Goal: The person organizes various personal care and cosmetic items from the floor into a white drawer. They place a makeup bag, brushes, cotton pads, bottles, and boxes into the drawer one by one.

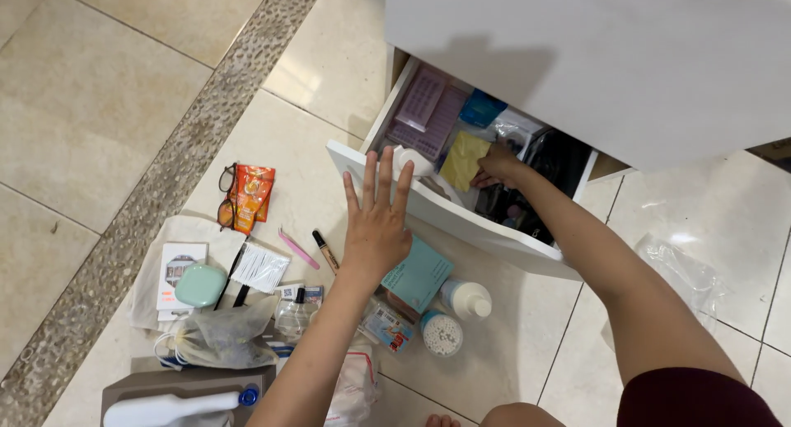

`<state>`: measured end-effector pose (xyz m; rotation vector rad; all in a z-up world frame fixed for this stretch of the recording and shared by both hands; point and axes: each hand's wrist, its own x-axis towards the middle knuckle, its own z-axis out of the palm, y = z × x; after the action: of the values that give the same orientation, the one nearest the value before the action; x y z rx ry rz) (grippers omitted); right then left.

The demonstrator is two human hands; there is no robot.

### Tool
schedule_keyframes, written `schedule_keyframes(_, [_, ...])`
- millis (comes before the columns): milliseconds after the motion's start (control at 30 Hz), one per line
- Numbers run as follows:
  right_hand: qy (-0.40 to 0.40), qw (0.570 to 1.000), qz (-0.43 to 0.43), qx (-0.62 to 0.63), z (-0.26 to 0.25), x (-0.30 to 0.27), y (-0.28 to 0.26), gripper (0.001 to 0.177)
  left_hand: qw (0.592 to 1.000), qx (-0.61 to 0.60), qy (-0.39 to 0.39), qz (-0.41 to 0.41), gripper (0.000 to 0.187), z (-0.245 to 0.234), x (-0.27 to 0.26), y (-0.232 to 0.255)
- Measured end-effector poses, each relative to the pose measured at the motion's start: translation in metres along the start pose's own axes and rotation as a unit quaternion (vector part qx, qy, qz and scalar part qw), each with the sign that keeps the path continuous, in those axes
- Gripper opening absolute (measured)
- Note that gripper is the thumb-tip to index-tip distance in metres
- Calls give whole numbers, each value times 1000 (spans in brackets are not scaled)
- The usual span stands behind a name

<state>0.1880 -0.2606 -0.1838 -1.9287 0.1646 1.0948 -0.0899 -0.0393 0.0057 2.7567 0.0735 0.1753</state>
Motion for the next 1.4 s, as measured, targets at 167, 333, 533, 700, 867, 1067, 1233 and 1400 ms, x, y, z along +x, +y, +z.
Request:
schedule_keyframes(167, [77, 988, -80, -109, 6, -15, -7, 43, 1000, 15, 23, 7, 106, 4, 0, -2])
schedule_keyframes(333, [152, 978, -76, -125, 22, -54, -33, 76, 999, 15, 37, 22, 105, -3, -6, -6])
schedule_keyframes(533, [189, 853, -232, -429, 40, -180, -100, 34, 990, -124, 47, 46, 89, -28, -25, -40])
schedule_keyframes(700, [-6, 917, -277, -287, 103, -285, -62, 30, 981, -172, 83, -34, 74, -28, -97, -101])
schedule_keyframes(867, [-29, 803, -197, -562, 228, -178, 2, 95, 975, -189, 23, -115, 55, 10, -163, -136])
schedule_keyframes(1067, [18, 817, -28, -576, 240, -55, 81, 149, 931, -278, -47, -233, 42, 65, -217, -164])
schedule_keyframes(1233, [31, 841, -39, -539, 232, -32, 99, 155, 903, -350, -74, -239, 45, 153, -200, -172])
schedule_keyframes(1400, [50, 848, -78, -521, 232, -36, 106, 150, 839, -406, -143, -332, 46, 230, -157, -168])
